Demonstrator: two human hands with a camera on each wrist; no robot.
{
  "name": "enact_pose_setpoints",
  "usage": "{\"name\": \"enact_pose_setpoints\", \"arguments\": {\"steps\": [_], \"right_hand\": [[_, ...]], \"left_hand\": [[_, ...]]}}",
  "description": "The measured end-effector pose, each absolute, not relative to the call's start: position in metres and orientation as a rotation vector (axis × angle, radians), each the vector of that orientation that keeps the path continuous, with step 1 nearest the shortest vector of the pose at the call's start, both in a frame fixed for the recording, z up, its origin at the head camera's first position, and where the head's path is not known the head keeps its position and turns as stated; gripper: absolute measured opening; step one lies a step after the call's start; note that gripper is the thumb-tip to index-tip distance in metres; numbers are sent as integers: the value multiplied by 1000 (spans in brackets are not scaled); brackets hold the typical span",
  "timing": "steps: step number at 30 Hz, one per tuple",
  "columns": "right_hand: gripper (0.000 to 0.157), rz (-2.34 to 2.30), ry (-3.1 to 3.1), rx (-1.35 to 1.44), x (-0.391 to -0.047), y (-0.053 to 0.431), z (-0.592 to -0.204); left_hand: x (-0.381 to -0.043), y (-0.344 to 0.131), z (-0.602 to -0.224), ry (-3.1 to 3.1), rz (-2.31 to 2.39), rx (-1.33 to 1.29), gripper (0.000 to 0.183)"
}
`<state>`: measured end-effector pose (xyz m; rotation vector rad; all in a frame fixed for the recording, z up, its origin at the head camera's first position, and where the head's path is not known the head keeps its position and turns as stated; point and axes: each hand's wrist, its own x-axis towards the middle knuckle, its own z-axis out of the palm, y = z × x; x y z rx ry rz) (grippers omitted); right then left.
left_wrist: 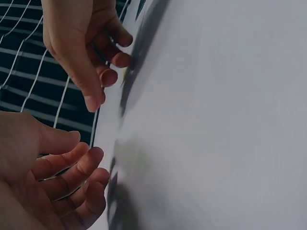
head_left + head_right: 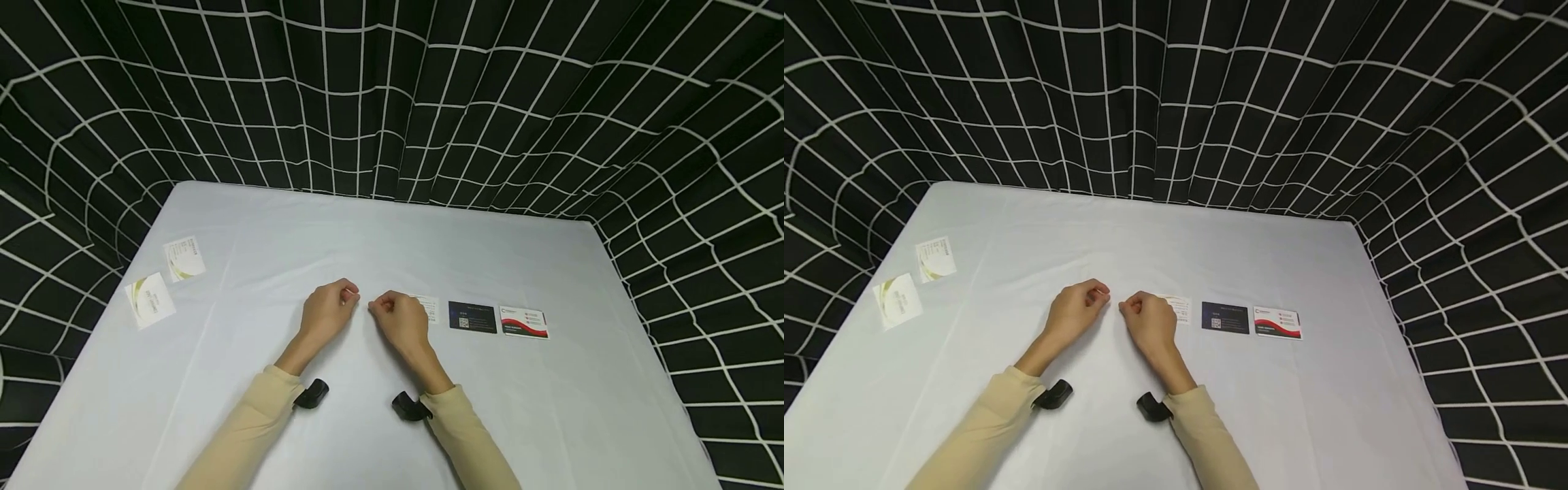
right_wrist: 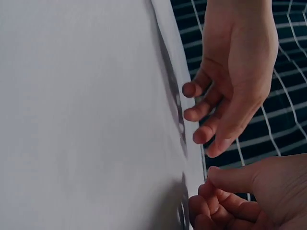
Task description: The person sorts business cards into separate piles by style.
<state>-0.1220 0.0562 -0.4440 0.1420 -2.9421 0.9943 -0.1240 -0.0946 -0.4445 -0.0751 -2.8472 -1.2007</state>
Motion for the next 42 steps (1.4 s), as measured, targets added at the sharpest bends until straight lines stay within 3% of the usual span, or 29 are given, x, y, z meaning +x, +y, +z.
{"name": "enact_pose_setpoints", "arguments": {"steps": [9, 17, 23, 28, 37, 42], "right_hand": [[17, 939, -2945, 322, -120, 7, -440], [15, 1029, -2941, 496, -107, -52, -434], [15, 1066, -2944, 611, -93, -77, -435], [15, 1045, -3000, 661, -83, -85, -441], [13, 911, -3056, 776, -82, -118, -435], [30, 520, -3058, 717, -87, -181, -431]], "left_hand": [[-128, -148, -437, -2777, -1184, 53, 12], [-115, -251, -433, -2687, -943, 233, 20], [-107, -328, -430, -2864, -784, 404, 54], [-104, -361, -444, -3047, -762, 399, 77], [-100, -362, -454, -3069, -705, 390, 68], [-102, -367, -446, -3075, -683, 373, 57]]}}
